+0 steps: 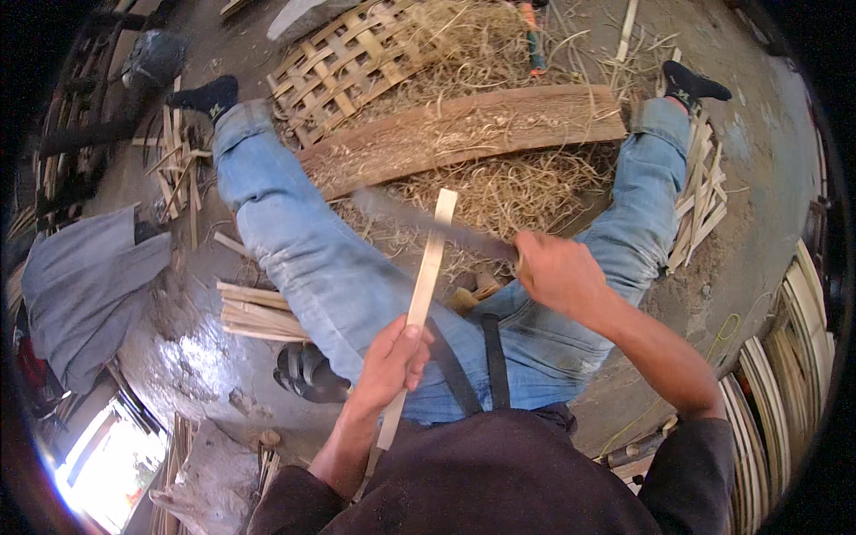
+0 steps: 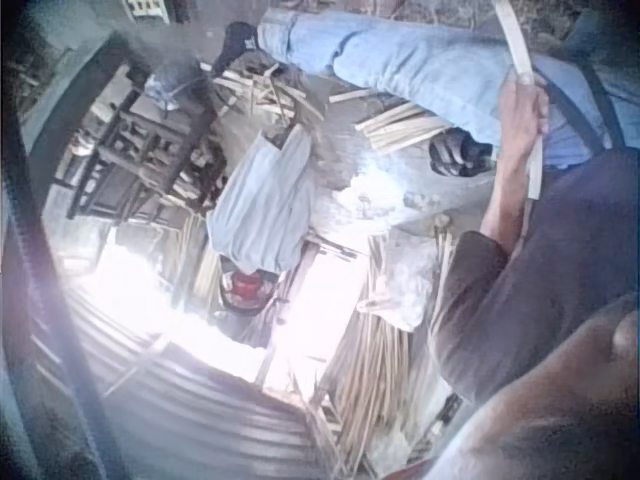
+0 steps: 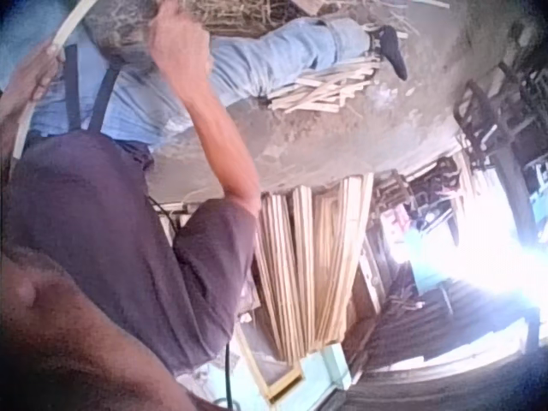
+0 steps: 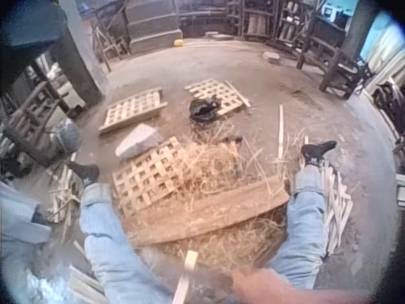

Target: The person sits on the floor and uses a knife to shave thin strips from a wooden stick, repeatedly turning and scraping the wood to produce fine shavings.

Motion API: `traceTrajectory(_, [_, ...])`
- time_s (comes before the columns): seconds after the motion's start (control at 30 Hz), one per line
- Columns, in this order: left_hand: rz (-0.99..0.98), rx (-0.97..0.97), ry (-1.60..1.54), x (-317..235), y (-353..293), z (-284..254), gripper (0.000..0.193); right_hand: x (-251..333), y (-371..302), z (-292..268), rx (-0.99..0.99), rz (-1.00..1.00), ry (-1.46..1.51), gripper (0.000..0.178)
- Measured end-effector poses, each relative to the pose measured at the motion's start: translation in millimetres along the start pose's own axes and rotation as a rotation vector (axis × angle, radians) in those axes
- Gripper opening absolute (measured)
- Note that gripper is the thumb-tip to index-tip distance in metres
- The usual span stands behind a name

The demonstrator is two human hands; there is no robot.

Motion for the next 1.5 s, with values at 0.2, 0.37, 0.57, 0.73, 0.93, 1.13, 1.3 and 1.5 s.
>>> traceTrajectory(0.2, [0.131, -0.083, -0.081, -6, 3, 2, 0.029, 97, -5, -58, -0.049, -0.085, 0.107, 0.015])
traceTrajectory(0.37, [0.066, -0.105, -0.22, -9, -5, 15, 0.024, 187, -20, -76, -0.217, -0.224, -0.373, 0.013])
traceTrajectory(0.57, [-0.036, -0.009, -0.097, -19, -3, 12, 0.032, 132, -2, -67, 0.003, -0.146, -0.006, 0.018])
traceTrajectory(0.73, [0.021, 0.024, -0.089, -3, 6, 1, 0.034, 53, -29, 10, 0.121, -0.055, -0.087, 0.023])
traceTrajectory(0.93, [0.022, 0.049, -0.023, 7, 4, 0, 0.034, -11, -46, 25, 0.153, 0.145, -0.003, 0.021])
traceTrajectory(1.13, [-0.037, 0.087, -0.03, 15, -3, 3, 0.032, -7, -33, 1, 0.079, 0.071, -0.037, 0.028])
traceTrajectory(1.3, [0.026, 0.033, 0.059, 5, -4, 6, 0.036, 1, -31, -2, 0.024, 0.021, -0.007, 0.027])
traceTrajectory(1.5, [0.327, -0.144, 0.308, -18, -4, -3, 0.035, -4, -11, -11, -0.119, 0.049, -0.043, 0.02])
Point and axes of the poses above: each hand's wrist, its own y-axis towards the middle knuckle, its own z-axis out of the palm, x = y × z, the point moved 10 cm from there along y, towards the middle knuckle, and after that the axes turned 3 degrees about -z, right-handed, at the moved point
